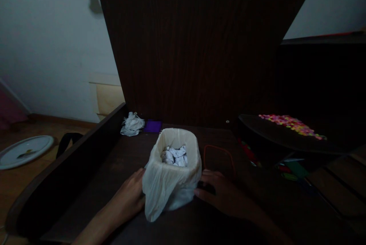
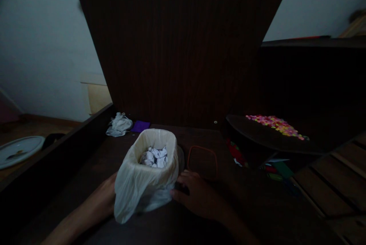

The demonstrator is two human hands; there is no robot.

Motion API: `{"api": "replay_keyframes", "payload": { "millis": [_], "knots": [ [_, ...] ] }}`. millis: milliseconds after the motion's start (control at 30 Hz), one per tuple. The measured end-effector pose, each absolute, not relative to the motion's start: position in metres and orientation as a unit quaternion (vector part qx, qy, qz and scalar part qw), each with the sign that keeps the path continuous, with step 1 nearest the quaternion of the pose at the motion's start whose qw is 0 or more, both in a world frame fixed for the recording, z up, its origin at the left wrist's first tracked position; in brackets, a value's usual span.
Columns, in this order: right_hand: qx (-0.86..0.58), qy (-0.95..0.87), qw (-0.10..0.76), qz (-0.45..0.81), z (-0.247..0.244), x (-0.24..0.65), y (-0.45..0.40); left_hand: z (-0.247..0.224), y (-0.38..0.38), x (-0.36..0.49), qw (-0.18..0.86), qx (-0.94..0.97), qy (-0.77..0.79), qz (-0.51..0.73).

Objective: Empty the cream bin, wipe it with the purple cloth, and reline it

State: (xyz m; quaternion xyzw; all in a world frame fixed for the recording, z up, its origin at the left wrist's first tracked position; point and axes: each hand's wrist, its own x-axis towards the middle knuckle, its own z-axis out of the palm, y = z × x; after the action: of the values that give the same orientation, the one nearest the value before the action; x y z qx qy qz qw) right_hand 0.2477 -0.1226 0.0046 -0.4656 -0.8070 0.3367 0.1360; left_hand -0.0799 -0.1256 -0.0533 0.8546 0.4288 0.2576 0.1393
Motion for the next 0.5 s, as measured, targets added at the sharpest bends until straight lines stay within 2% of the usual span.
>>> {"api": "replay_keyframes", "payload": {
  "millis": [133,267,367,433,500],
  "knots": [
    [-0.486,-0.805,0.150,0.304,0.008,0.263,-0.115,-0.042,-0.108,-0.097,0.151,0.831,0.449,0.291],
    [-0.531,-0.798,0.156,0.238,0.008,0.287,-0.096,-0.029,-0.088,-0.110,0.073,0.793,0.545,0.261],
    [-0.559,-0.792,0.126,0.208,0.002,0.310,-0.078,-0.020,-0.074,-0.112,0.031,0.740,0.617,0.264],
    [-0.583,-0.780,0.092,0.210,-0.006,0.325,-0.068,-0.016,-0.065,-0.109,0.089,0.701,0.641,0.301],
    [-0.592,-0.772,0.081,0.216,-0.016,0.337,-0.061,-0.014,-0.057,-0.104,0.216,0.655,0.627,0.362]
  ]
}}
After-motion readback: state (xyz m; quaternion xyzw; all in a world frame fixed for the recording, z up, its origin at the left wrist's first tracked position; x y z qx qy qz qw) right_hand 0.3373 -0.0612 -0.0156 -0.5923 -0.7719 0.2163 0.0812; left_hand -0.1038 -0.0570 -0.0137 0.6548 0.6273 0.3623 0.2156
